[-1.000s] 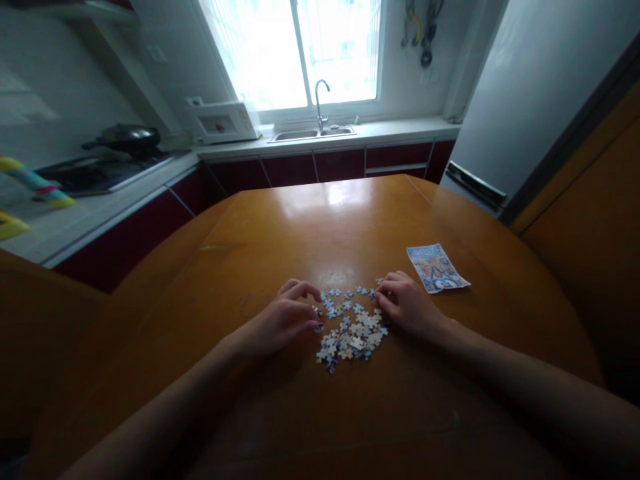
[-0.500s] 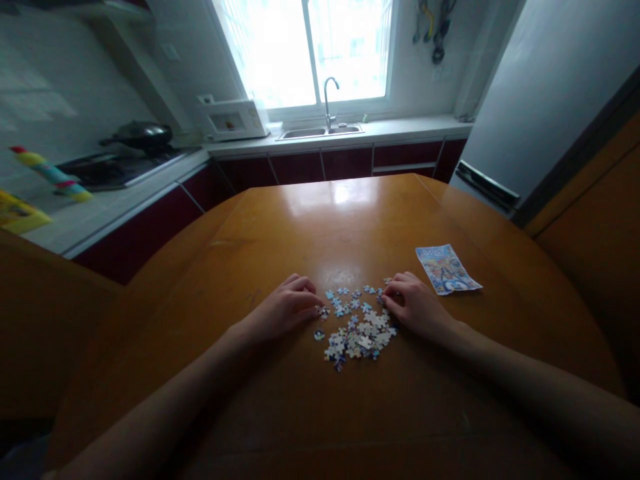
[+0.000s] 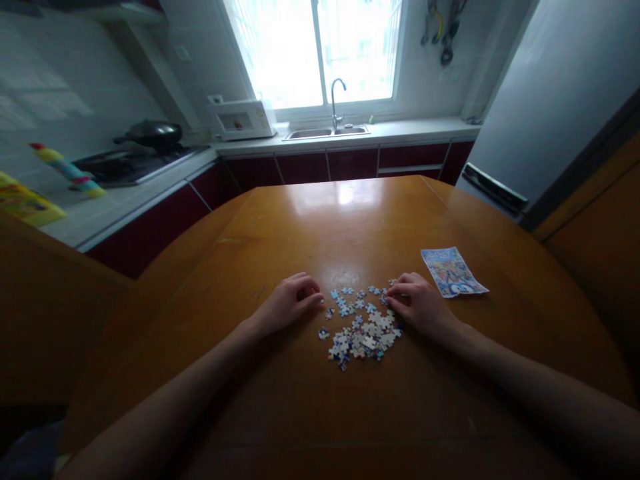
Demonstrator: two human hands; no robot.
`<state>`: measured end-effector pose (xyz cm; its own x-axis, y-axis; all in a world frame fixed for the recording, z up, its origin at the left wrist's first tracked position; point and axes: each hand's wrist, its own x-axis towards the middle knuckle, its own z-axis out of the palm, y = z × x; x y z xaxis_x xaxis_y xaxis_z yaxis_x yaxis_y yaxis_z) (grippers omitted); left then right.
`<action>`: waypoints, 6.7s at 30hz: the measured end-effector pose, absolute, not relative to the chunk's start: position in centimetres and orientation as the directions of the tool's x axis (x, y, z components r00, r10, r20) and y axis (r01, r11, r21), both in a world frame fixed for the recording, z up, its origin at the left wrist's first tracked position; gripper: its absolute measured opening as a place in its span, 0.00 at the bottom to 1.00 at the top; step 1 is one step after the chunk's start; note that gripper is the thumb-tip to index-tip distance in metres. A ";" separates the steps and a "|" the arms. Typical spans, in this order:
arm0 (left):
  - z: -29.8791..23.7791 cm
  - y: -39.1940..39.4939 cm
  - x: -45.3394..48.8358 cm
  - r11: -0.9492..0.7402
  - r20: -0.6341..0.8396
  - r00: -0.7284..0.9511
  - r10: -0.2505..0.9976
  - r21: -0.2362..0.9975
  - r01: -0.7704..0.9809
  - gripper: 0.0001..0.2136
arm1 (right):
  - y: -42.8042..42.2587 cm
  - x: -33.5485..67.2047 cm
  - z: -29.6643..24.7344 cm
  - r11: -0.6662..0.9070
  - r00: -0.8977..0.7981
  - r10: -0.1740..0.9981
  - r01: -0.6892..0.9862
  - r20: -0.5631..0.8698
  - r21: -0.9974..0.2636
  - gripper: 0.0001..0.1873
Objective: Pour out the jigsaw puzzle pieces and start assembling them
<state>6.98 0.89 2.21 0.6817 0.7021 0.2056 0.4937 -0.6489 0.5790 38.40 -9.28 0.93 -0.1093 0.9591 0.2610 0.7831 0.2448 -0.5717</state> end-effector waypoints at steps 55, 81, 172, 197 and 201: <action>7.0 -3.3 8.3 -0.670 -0.075 0.983 0.168 0.722 0.170 0.03 | -15.3 34.6 4.3 0.606 -0.674 0.730 0.564 0.111 -0.560 0.07; 4.8 -8.1 4.6 -0.932 0.419 0.894 0.160 0.362 -0.003 0.06 | -14.2 34.2 2.5 0.551 -0.495 0.832 0.682 0.252 -0.480 0.09; 5.1 -2.3 4.9 -0.502 -0.061 0.641 0.765 0.566 0.654 0.13 | -13.7 35.4 3.8 0.375 -0.360 0.921 0.723 0.148 -0.580 0.09; 4.9 -4.0 7.4 -0.734 0.181 0.785 0.593 0.523 0.434 0.11 | -13.6 35.8 4.3 0.334 -0.324 0.938 0.744 0.125 -0.579 0.10; 5.2 -1.9 6.1 -0.458 0.038 0.579 0.814 0.654 0.601 0.16 | -13.6 35.8 4.3 0.328 -0.320 0.940 0.754 0.117 -0.570 0.10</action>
